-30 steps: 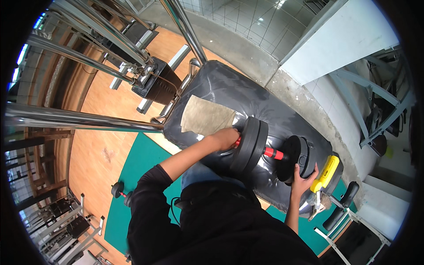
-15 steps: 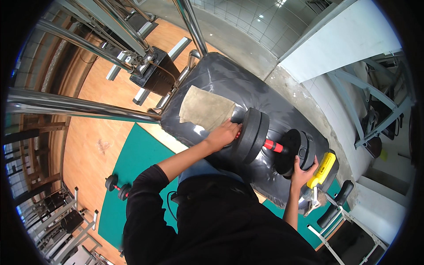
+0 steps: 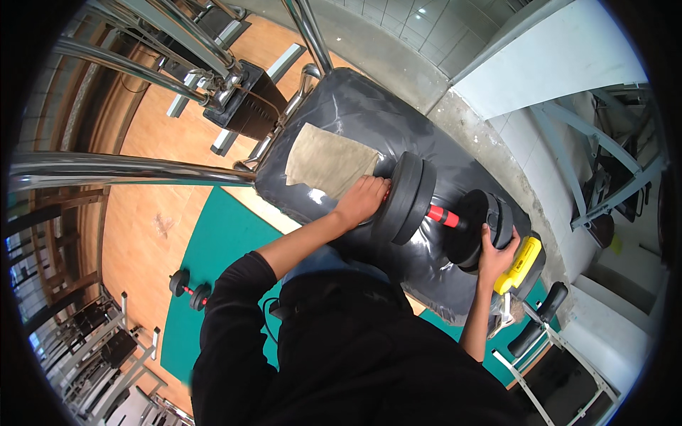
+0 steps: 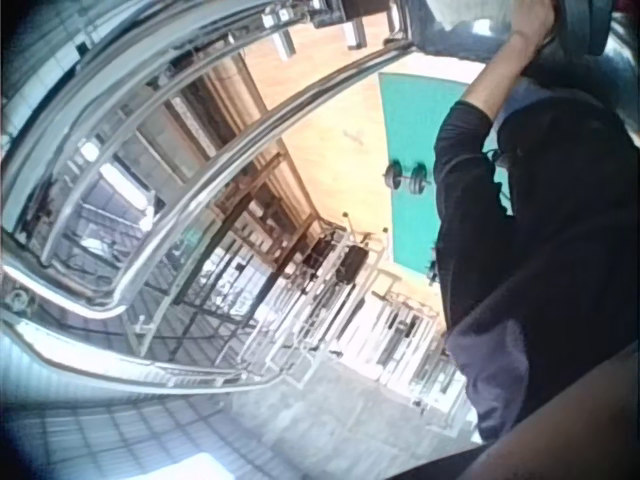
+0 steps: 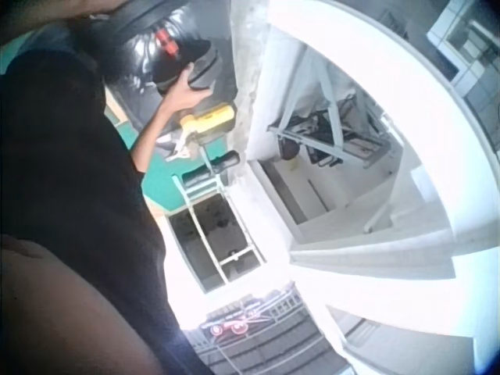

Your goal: The person wipes a dumbbell bar and bench with a cloth, then slides weight plates onto the bar and secures them with red collars. They lift the assembled dumbbell, place it on the floor, and later remove the plates and collars, returning the components to the bench.

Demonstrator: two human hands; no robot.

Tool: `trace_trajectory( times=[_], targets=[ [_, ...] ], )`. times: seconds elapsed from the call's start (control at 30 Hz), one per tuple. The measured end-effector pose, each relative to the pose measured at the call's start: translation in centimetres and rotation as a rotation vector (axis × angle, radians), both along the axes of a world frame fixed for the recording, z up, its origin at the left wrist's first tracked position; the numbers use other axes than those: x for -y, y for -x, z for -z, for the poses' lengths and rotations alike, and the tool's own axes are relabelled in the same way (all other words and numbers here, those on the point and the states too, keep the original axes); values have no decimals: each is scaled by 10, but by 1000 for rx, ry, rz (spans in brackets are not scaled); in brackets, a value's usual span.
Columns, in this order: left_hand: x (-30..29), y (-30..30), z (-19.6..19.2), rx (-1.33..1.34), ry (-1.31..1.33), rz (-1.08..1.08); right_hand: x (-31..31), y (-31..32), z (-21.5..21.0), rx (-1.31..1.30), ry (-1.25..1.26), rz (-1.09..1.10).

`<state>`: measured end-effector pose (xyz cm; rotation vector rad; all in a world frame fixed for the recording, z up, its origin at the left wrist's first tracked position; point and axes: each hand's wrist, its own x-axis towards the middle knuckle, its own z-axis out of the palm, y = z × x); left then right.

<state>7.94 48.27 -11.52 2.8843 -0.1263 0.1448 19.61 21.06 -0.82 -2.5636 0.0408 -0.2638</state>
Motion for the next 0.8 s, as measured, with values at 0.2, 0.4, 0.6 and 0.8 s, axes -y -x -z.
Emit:
trace_trajectory(
  times=[0.2, 0.4, 0.6, 0.8],
  targets=[
    [-7, -4, 7, 0, 202, 34, 4, 1, 4, -31, -58, -3],
    [-29, -21, -17, -354, 209, 102, 56, -22, 21, -163, -491, -128],
    [-17, -33, 0, -317, 356, -92, 111, -32, 123, -392, -723, 136],
    [-33, -31, -5, -335, 842, -105, 91, -39, 134, -498, -1483, 257]
  ],
)
